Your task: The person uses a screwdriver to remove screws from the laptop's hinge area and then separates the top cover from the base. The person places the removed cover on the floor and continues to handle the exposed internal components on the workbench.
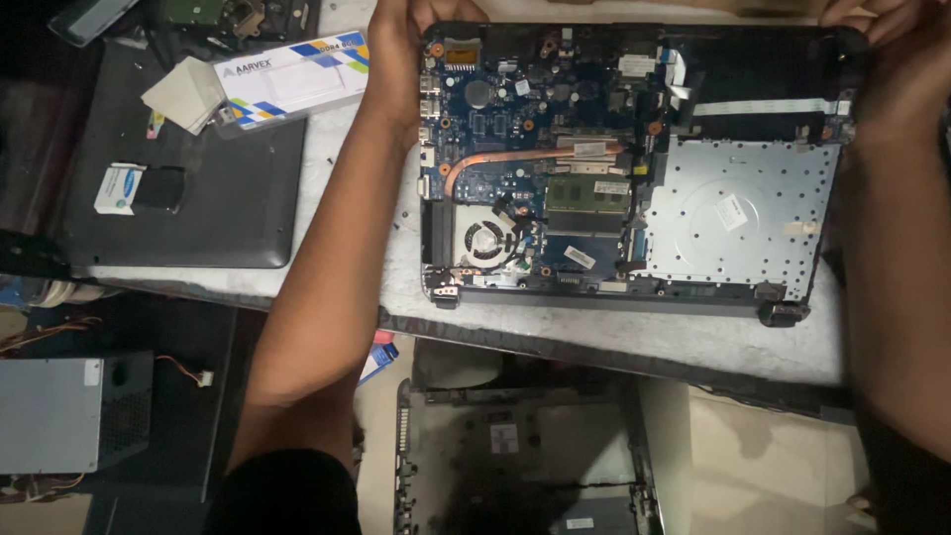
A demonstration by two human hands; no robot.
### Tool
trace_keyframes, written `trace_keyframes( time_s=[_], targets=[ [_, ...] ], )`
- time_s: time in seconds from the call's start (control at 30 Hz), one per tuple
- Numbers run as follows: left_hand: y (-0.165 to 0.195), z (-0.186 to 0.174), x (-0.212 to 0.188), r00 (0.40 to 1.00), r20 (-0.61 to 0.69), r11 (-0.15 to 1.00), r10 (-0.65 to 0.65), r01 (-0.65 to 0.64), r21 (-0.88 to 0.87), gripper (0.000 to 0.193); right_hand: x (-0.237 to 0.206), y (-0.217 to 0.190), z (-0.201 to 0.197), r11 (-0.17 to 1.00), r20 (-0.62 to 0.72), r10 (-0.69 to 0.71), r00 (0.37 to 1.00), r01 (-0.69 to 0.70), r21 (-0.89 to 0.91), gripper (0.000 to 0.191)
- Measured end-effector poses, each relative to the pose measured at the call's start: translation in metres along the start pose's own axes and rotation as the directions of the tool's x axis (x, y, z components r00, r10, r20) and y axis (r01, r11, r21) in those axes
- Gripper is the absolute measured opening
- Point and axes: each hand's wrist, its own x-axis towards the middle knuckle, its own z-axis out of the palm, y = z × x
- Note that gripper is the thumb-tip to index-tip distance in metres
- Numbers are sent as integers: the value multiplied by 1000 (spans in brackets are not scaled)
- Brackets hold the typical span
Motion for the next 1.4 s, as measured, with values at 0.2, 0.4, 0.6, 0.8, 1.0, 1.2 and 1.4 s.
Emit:
trace_keyframes(
  time_s=[0.2,0.4,0.6,0.8,1.0,1.2,1.4],
  targets=[
    [-10,-13,2,999,30,999,-10,9,45,51,-1,-2,6,999,11,-18,1000,18,-47,67],
    [-21,-24,2,997,-8,997,-76,76,-17,61,2,1,5,996,26,-44,999,46,-77,66],
    [-26,-28,4,993,-21,993,-114,113,-14,62,1,6,0,994,33,-55,998,58,-89,66],
    [-22,-19,2,992,-18,992,-128,128,23,60,2,14,-2,994,46,-68,997,72,-87,65],
    [-20,-15,2,993,17,992,-120,119,41,60,2,23,-9,992,54,-89,995,94,-84,65],
    [-27,-20,4,990,-1,990,-138,138,25,58,1,31,-11,991,57,-100,993,104,-84,64],
    [-31,-21,6,995,10,995,-96,96,11,66,6,33,-10,991,74,-99,992,105,-88,64]
  ],
)
